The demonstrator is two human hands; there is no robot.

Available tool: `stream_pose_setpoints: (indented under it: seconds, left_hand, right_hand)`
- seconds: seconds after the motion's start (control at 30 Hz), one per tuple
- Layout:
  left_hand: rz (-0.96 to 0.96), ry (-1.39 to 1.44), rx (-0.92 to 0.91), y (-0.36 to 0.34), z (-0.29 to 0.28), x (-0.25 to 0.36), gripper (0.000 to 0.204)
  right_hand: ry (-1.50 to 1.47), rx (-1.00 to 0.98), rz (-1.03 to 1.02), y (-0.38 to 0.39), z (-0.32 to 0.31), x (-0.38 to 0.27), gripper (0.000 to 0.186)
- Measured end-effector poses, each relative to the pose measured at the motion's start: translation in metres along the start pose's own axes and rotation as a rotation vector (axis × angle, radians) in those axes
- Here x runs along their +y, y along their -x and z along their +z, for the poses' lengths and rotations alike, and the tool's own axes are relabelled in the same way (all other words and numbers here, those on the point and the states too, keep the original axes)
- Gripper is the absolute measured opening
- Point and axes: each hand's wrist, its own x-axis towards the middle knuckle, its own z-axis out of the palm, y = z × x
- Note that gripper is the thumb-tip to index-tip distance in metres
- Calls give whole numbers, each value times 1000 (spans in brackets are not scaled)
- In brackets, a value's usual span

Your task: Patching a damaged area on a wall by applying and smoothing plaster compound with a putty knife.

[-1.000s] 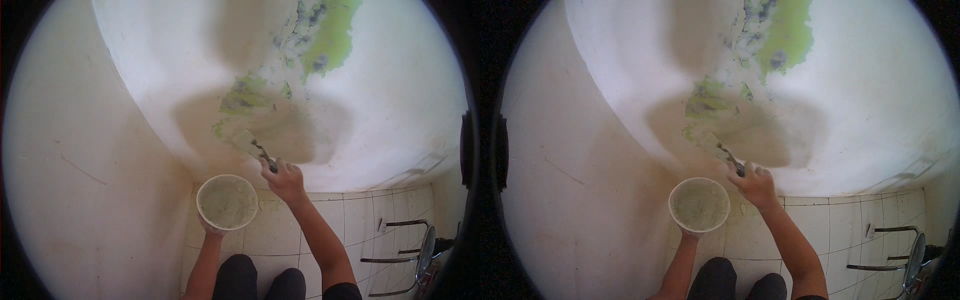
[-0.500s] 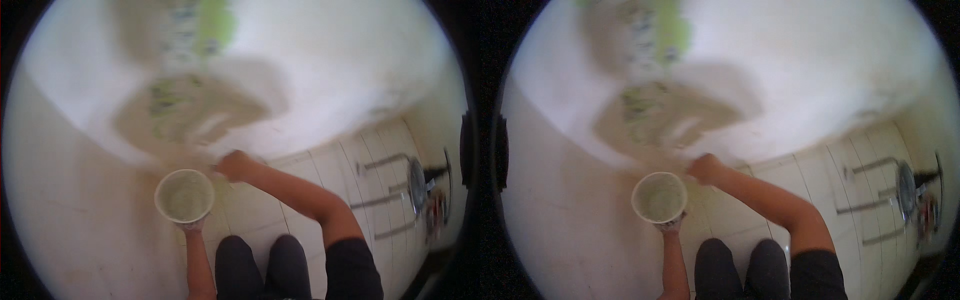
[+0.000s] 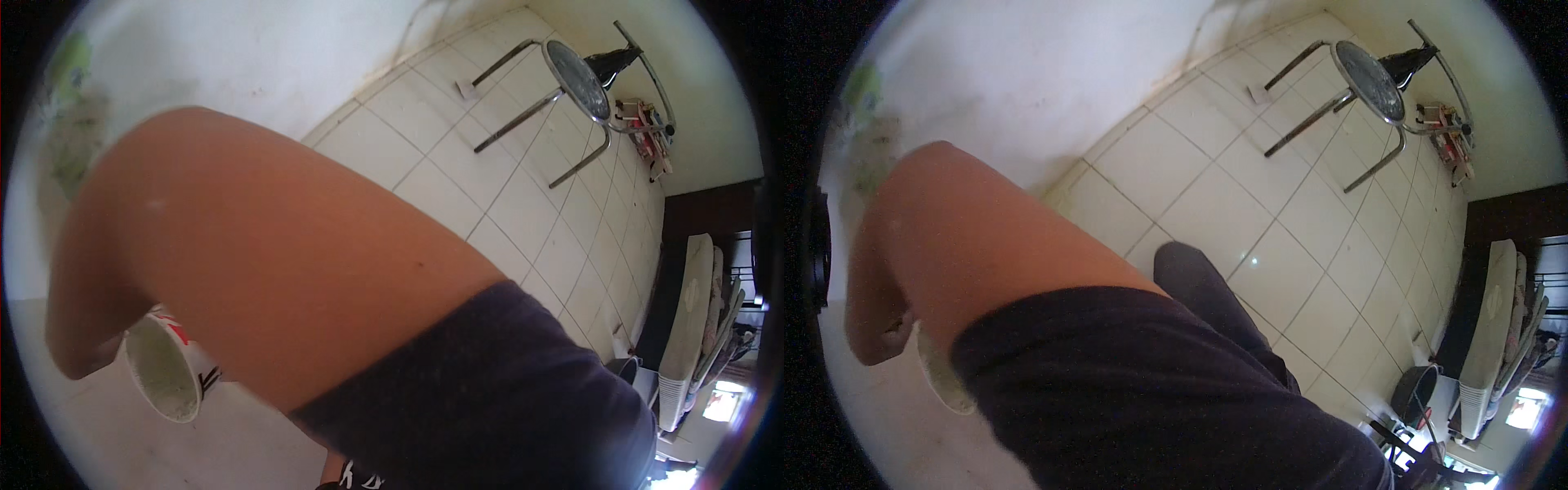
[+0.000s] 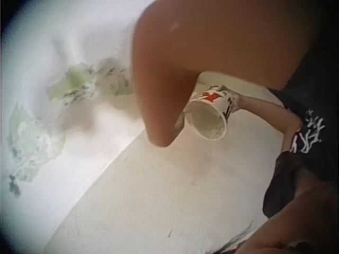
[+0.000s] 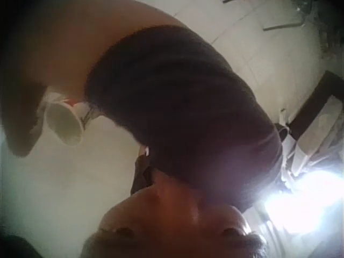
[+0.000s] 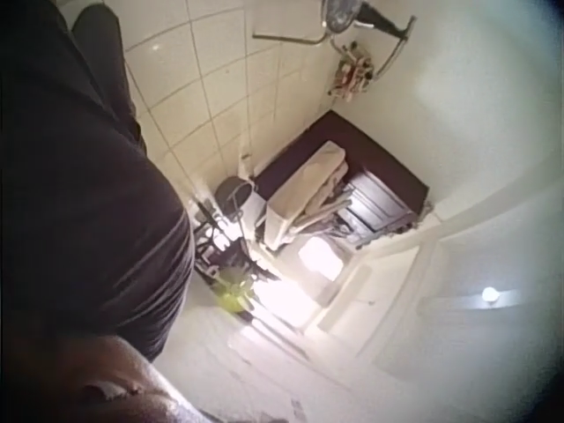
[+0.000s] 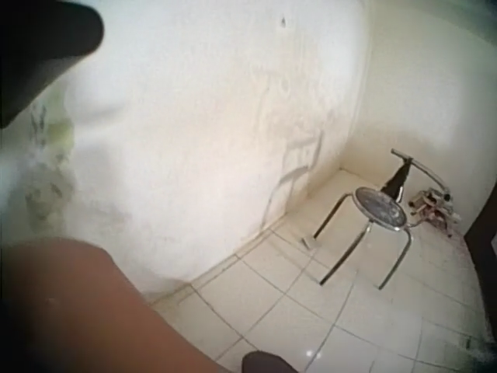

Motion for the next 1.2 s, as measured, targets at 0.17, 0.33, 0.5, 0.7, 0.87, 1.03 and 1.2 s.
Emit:
stream_pose_setpoints:
  seconds: [0.17,0.33,0.5,0.7,0.87,1.03,1.2]
  left_hand:
    - [23,-14,150,55,-16,5,86]
    - [77,-18,202,45,-20,14,86]
    - [174,-1,232,28,-18,18,87]
    - [357,80,157,-42,4,14,88]
    - [541,-10,34,-63,45,54,88]
    - [351,-77,-265,-100,31,26,87]
    - [591,-499,-220,-137,29,-6,87]
  right_hand:
    - [-73,3,62,14,17,-47,38]
    - [-46,36,145,19,9,-52,37]
    - [21,87,198,10,-3,-49,35]
    - [233,204,240,-4,-32,-23,34]
    - [-125,304,214,-21,-39,6,35]
    - [37,1094,213,25,82,79,47]
    - [103,1236,465,36,107,137,62]
